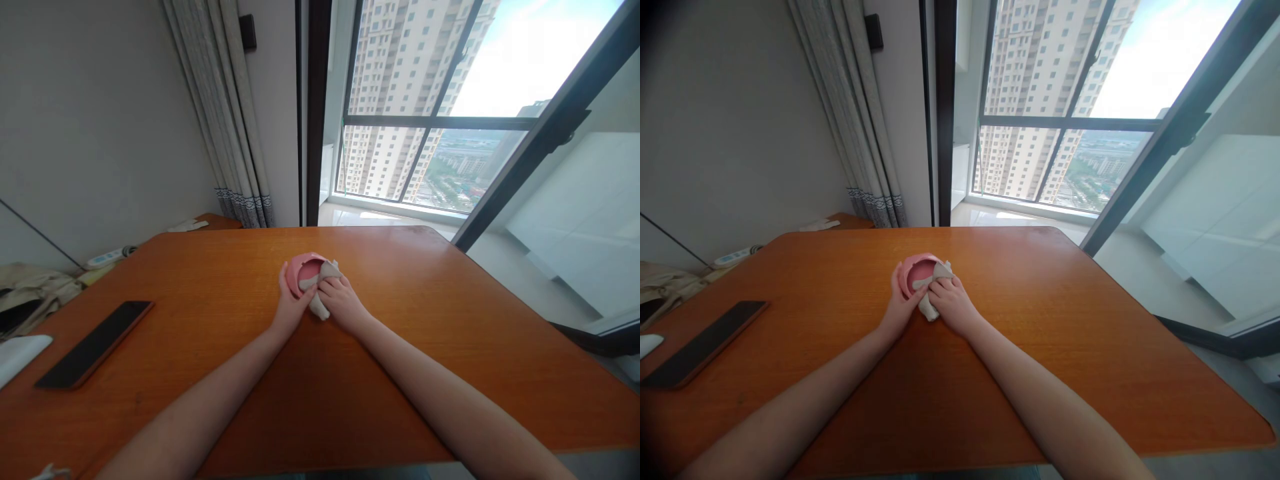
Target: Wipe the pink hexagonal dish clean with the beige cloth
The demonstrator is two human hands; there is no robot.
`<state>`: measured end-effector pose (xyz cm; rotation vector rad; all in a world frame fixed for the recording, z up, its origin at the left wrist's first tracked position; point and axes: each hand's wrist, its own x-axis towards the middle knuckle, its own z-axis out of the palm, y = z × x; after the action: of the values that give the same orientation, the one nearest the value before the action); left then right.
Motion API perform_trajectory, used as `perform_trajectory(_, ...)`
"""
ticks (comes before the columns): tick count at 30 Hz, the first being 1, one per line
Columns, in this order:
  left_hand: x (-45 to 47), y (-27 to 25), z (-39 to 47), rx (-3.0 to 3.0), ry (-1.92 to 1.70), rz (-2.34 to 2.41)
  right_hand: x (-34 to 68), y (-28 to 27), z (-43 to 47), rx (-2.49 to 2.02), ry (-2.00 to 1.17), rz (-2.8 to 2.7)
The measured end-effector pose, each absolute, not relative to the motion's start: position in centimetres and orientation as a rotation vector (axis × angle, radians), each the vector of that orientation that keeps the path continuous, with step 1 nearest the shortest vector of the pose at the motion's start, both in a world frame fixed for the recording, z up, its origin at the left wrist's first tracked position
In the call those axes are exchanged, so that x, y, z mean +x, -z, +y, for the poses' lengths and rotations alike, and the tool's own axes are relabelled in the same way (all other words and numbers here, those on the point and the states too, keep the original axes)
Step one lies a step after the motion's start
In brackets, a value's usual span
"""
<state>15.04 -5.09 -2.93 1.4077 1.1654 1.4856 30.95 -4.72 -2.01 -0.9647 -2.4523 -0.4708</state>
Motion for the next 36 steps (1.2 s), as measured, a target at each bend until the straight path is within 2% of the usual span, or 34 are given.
perform_trajectory(8, 12.5, 1.6, -3.4, 1.774, -1.400, 1.144, 31.8, 0.9, -3.9, -0.810, 0.536, -2.534)
perform_trajectory(13, 14.1, 2.6, -4.3, 1.493, -1.529, 1.153, 31.2, 1.6, -4.5, -0.925, 0.508, -2.481)
perform_trajectory(20, 13.2, 2.1, -3.6, 1.471, -1.456, 1.215, 30.6, 1.1, -5.3, -0.909, 0.307, -2.478)
perform_trajectory(24, 12.8, 2.0, -3.3, 1.555, -1.369, 1.202, 31.0, 1.3, -4.7, -0.901, 0.374, -2.527)
perform_trajectory(30, 15.5, 3.0, -5.1, 1.395, -1.454, 1.123, 30.9, 2.5, -4.4, -1.003, 0.386, -2.380)
perform_trajectory(36, 13.2, 1.7, -3.9, 1.550, -1.440, 1.184, 31.6, 0.4, -4.4, -0.830, 0.441, -2.529)
